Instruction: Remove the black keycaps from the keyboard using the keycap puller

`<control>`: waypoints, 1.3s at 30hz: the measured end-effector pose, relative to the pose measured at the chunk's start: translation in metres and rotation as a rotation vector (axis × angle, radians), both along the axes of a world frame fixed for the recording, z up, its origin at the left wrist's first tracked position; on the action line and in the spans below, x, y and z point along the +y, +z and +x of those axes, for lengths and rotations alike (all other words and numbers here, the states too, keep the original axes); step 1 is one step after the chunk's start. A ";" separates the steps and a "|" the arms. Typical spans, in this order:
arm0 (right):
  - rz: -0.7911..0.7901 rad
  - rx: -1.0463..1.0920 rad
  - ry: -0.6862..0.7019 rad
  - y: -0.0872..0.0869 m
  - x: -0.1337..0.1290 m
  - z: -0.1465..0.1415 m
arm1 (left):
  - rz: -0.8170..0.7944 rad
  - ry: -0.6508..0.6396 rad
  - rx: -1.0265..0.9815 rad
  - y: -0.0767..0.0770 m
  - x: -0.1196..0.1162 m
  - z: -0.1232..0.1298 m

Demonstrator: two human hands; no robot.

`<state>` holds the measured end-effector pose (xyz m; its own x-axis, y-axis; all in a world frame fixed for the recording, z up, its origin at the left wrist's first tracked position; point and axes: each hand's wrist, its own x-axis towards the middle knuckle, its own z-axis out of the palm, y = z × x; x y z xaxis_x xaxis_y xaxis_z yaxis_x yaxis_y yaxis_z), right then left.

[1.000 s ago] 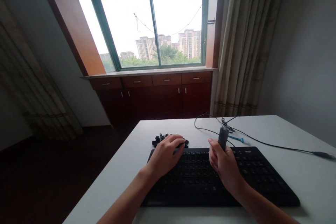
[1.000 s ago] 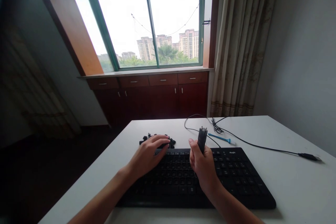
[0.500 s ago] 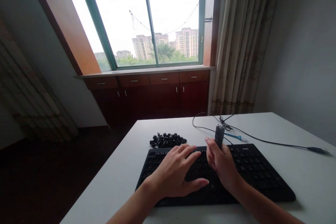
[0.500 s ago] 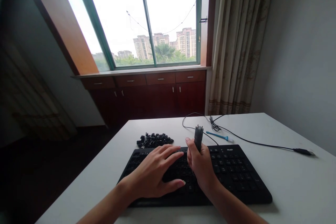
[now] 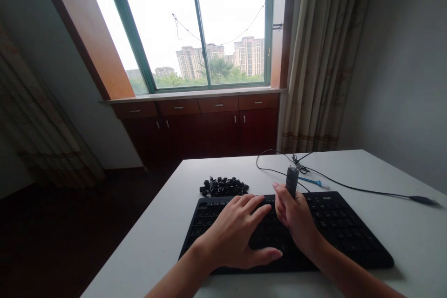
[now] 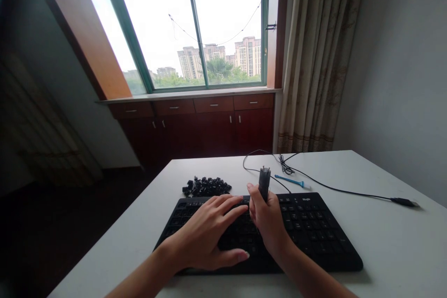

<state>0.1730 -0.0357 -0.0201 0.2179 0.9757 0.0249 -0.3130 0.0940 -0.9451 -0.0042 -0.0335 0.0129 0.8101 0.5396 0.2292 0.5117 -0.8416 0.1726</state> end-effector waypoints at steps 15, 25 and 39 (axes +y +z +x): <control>0.010 0.011 0.010 0.007 -0.003 -0.003 | -0.001 0.007 0.010 0.002 -0.001 0.001; 0.004 0.010 0.015 0.007 -0.002 -0.003 | 0.008 0.005 0.005 0.001 0.000 0.001; 0.007 0.007 0.012 0.007 -0.004 -0.002 | 0.008 -0.004 -0.002 0.001 -0.001 0.002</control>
<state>0.1705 -0.0394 -0.0132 0.2059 0.9781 0.0299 -0.3211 0.0964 -0.9421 -0.0025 -0.0341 0.0134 0.8117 0.5344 0.2355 0.5079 -0.8451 0.1671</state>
